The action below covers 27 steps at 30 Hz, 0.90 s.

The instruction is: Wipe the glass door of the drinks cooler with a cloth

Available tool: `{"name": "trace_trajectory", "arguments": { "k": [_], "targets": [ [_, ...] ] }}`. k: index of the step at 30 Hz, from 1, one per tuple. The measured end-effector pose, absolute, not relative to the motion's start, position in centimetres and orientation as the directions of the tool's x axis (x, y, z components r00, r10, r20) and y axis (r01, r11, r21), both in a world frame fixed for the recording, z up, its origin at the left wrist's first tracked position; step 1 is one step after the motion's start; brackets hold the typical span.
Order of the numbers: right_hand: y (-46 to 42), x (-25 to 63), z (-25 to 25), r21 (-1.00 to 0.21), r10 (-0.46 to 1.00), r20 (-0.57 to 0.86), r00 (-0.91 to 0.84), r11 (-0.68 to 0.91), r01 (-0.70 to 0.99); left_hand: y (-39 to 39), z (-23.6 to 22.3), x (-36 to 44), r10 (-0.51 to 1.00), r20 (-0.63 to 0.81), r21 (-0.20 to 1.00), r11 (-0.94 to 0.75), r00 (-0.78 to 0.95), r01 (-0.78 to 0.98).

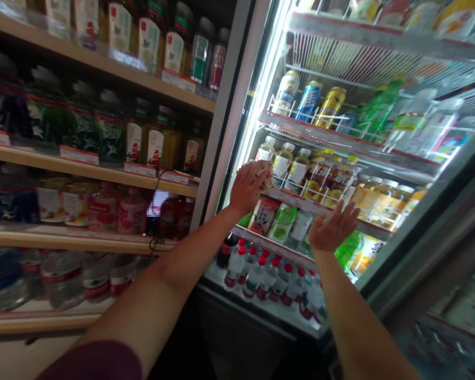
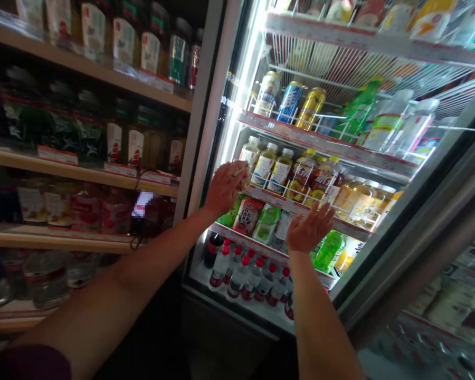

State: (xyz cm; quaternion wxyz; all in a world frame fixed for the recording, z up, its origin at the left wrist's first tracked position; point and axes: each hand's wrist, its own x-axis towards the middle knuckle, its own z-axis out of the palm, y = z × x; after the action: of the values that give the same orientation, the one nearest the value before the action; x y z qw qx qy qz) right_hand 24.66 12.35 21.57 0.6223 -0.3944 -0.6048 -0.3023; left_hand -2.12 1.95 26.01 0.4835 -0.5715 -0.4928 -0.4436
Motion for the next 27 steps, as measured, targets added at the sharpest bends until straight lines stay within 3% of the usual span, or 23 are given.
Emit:
{"name": "trace_trajectory", "arguments": {
  "k": [4,7,11,15,18,23,27],
  "targets": [
    [12.2,24.7,21.6,-0.124,0.1,0.991,0.085,0.505,0.854,2.3,22.7,-4.6,0.009,0.997,0.071,-0.051,-0.071,0.996],
    [12.0,24.7,21.7,-0.142,0.127,0.988,0.088,0.517,0.844,1.9,17.0,-4.7,-0.005,0.999,0.042,-0.067,-0.042,0.997],
    [11.7,24.6,21.8,-0.159,0.156,0.984,0.088,0.534,0.831,0.3,8.7,-2.5,0.105,0.994,-0.016,-0.081,0.024,0.997],
    [11.7,24.5,21.9,-0.168,0.156,0.983,0.099,0.526,0.834,-0.5,5.1,-0.8,0.225,0.973,-0.035,-0.095,0.056,0.995],
    [11.8,24.5,21.9,-0.169,0.159,0.982,0.1,0.516,0.84,0.3,7.6,-1.1,0.175,0.983,-0.026,-0.117,0.046,0.993],
    [11.9,24.6,21.8,-0.155,0.146,0.985,0.092,0.509,0.847,1.4,17.1,-2.1,0.035,0.997,0.074,-0.133,-0.07,0.988],
    [12.0,24.7,21.7,-0.156,0.158,0.984,0.088,0.498,0.853,1.2,21.8,-1.4,-0.052,0.99,0.129,-0.021,-0.13,0.991]
  ]
}}
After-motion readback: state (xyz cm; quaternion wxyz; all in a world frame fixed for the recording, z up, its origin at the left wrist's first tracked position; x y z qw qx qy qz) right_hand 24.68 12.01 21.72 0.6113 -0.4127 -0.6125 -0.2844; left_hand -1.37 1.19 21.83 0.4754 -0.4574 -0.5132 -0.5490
